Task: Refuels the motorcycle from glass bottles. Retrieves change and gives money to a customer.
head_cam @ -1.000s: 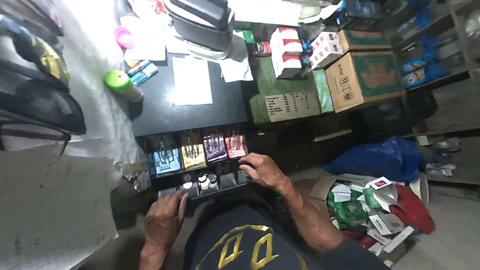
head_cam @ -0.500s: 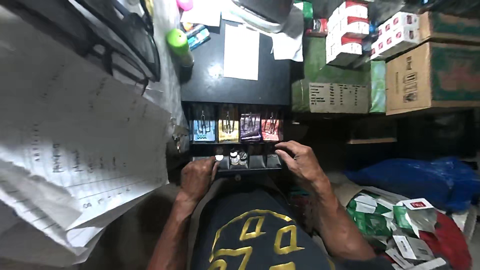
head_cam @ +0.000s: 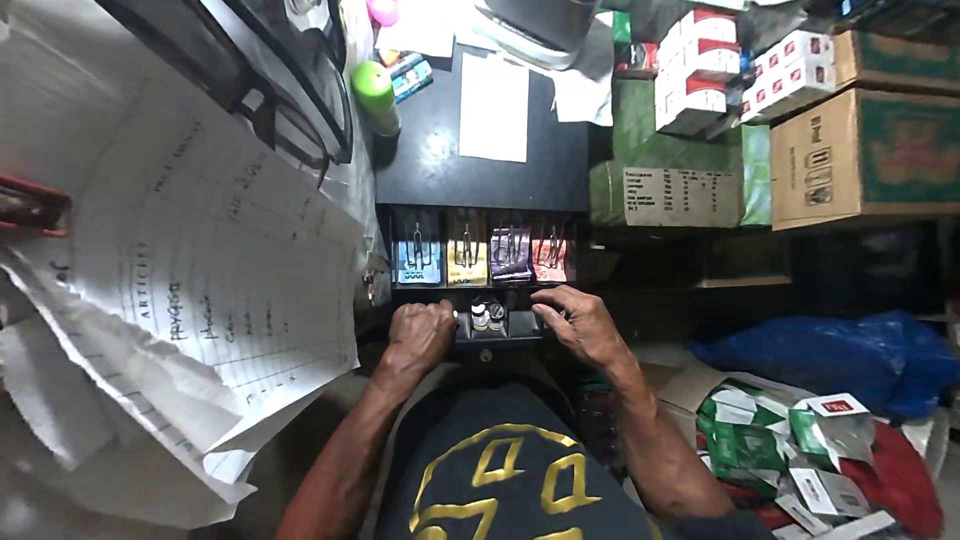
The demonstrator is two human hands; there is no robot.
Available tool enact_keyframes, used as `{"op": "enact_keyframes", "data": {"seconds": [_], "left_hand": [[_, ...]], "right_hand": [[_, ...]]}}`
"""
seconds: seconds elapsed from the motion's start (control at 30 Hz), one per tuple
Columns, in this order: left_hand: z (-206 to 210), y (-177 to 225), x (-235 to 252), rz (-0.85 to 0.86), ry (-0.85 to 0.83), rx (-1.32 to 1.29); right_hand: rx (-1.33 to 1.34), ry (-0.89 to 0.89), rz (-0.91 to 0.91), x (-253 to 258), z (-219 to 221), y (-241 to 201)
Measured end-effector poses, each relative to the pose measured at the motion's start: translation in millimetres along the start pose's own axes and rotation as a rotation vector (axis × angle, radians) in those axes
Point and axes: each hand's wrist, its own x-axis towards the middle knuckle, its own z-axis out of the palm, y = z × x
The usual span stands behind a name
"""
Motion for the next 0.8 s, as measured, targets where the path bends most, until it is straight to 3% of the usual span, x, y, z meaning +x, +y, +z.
{"op": "enact_keyframes", "data": {"seconds": [0.8], "left_hand": [[-0.6,7.3,6.4,-0.071,-0.045,0.043]], "right_hand": [[-0.042,-0.001,-0.082,30.1,-2.1,10.7]]}}
